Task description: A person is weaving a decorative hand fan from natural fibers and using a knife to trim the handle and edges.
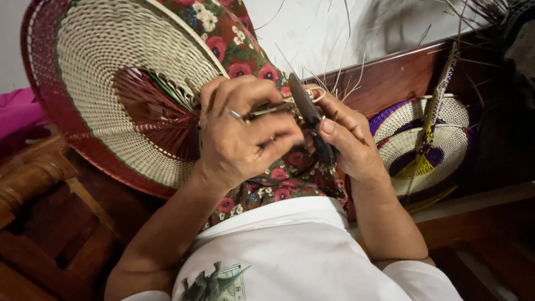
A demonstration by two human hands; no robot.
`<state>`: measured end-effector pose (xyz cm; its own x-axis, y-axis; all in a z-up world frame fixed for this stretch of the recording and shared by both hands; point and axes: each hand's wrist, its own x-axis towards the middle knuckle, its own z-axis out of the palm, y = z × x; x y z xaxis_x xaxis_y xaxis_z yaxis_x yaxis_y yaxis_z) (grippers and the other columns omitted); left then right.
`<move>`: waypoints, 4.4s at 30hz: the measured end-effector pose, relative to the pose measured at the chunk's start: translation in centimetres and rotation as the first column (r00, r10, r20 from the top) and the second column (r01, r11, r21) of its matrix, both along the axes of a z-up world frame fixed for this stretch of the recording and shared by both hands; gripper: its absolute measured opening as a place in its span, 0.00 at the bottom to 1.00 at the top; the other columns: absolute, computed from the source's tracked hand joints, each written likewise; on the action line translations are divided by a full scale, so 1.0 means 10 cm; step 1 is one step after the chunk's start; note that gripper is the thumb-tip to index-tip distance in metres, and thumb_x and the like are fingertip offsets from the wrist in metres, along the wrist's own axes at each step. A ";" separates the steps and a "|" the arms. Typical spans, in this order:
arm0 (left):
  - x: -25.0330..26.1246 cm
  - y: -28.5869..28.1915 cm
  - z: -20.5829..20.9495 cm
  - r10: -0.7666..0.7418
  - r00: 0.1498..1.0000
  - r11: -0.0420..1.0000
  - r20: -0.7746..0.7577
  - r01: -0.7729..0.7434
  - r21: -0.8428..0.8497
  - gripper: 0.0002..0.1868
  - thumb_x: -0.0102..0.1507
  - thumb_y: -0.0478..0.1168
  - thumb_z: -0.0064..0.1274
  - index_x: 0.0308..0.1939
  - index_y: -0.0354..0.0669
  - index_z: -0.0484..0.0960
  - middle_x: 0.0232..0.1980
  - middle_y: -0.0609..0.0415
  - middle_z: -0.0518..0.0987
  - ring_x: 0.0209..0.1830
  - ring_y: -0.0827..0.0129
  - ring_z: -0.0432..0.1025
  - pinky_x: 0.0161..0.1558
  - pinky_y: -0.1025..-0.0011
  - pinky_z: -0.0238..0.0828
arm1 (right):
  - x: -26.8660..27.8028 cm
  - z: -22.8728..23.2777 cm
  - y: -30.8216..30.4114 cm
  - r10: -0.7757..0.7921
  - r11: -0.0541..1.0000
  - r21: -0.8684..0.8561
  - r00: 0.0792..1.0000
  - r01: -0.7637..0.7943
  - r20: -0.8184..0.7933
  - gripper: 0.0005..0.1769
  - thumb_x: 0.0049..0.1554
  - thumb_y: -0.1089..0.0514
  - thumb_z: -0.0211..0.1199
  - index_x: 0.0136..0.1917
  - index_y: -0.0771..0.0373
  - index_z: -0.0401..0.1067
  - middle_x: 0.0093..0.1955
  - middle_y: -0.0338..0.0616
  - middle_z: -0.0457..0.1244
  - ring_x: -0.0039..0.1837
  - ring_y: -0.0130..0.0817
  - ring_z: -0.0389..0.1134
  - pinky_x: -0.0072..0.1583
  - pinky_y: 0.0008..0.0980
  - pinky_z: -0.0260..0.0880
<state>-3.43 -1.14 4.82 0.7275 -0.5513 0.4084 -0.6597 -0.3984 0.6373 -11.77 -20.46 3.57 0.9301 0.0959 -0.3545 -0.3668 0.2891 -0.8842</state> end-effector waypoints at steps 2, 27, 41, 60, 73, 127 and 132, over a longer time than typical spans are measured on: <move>0.03 0.09 -0.03 -0.064 0.995 0.998 0.071 0.063 0.022 0.12 0.66 0.60 0.62 0.36 0.63 0.86 0.51 0.58 0.75 0.52 0.59 0.70 0.55 0.58 0.58 | -0.04 -0.09 0.01 -0.021 1.000 0.008 0.999 0.022 -0.044 0.38 0.62 0.44 0.57 0.74 0.73 0.62 0.55 0.43 0.64 0.44 0.24 0.62 0.43 0.21 0.65; -0.09 0.08 0.03 0.078 0.997 0.995 -0.028 -0.080 -0.060 0.04 0.64 0.37 0.66 0.37 0.45 0.85 0.40 0.56 0.75 0.43 0.62 0.67 0.46 0.64 0.64 | -0.16 0.04 -0.03 -0.076 0.969 0.221 0.982 0.113 -0.172 0.37 0.62 0.49 0.56 0.77 0.73 0.56 0.41 0.52 0.63 0.34 0.33 0.63 0.36 0.26 0.65; -0.18 -0.02 0.17 0.162 0.964 0.986 -0.209 -0.148 0.081 0.03 0.66 0.41 0.58 0.38 0.50 0.85 0.46 0.59 0.72 0.49 0.61 0.65 0.55 0.60 0.53 | -0.19 -0.12 -0.09 -0.041 0.880 0.460 0.984 0.118 -0.172 0.37 0.63 0.47 0.57 0.75 0.75 0.57 0.34 0.51 0.56 0.37 0.39 0.60 0.40 0.32 0.63; -0.23 -0.02 0.23 0.145 0.956 0.989 -0.253 -0.144 0.024 0.04 0.65 0.41 0.56 0.38 0.50 0.86 0.46 0.60 0.72 0.50 0.63 0.66 0.58 0.59 0.53 | -0.28 0.01 -0.06 -0.038 0.994 0.096 0.991 0.051 -0.125 0.39 0.61 0.47 0.56 0.78 0.72 0.59 0.60 0.49 0.65 0.48 0.29 0.67 0.48 0.26 0.67; -0.15 0.02 -0.10 0.065 0.998 0.997 0.023 -0.064 -0.035 0.04 0.67 0.44 0.61 0.38 0.53 0.87 0.42 0.58 0.75 0.44 0.59 0.69 0.55 0.57 0.54 | -0.18 0.10 0.06 -0.066 0.997 0.030 0.993 0.069 -0.103 0.35 0.63 0.51 0.54 0.77 0.72 0.57 0.74 0.54 0.59 0.75 0.39 0.61 0.74 0.34 0.63; 0.33 0.77 0.48 -0.096 0.995 0.931 0.041 0.075 0.358 0.12 0.70 0.43 0.66 0.51 0.42 0.82 0.47 0.55 0.83 0.51 0.59 0.76 0.73 0.52 0.40 | -0.20 -0.05 -0.10 0.028 0.961 0.271 0.990 -0.065 0.138 0.40 0.65 0.43 0.56 0.75 0.77 0.56 0.45 0.42 0.58 0.36 0.31 0.63 0.34 0.27 0.59; 0.05 1.14 1.10 0.111 0.926 0.815 0.360 -0.292 0.501 0.16 0.69 0.43 0.73 0.51 0.37 0.84 0.48 0.51 0.85 0.50 0.51 0.73 0.63 0.57 0.62 | -0.08 -0.08 -0.05 0.126 0.957 0.213 0.946 -0.195 0.298 0.38 0.67 0.47 0.54 0.80 0.75 0.52 0.47 0.44 0.63 0.38 0.31 0.65 0.39 0.28 0.64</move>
<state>-2.92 10.23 15.81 0.7376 -0.6012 0.3074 -0.6465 -0.7602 0.0645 -12.60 -20.93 2.73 0.9530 0.3013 -0.0325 -0.1751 0.4601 -0.8704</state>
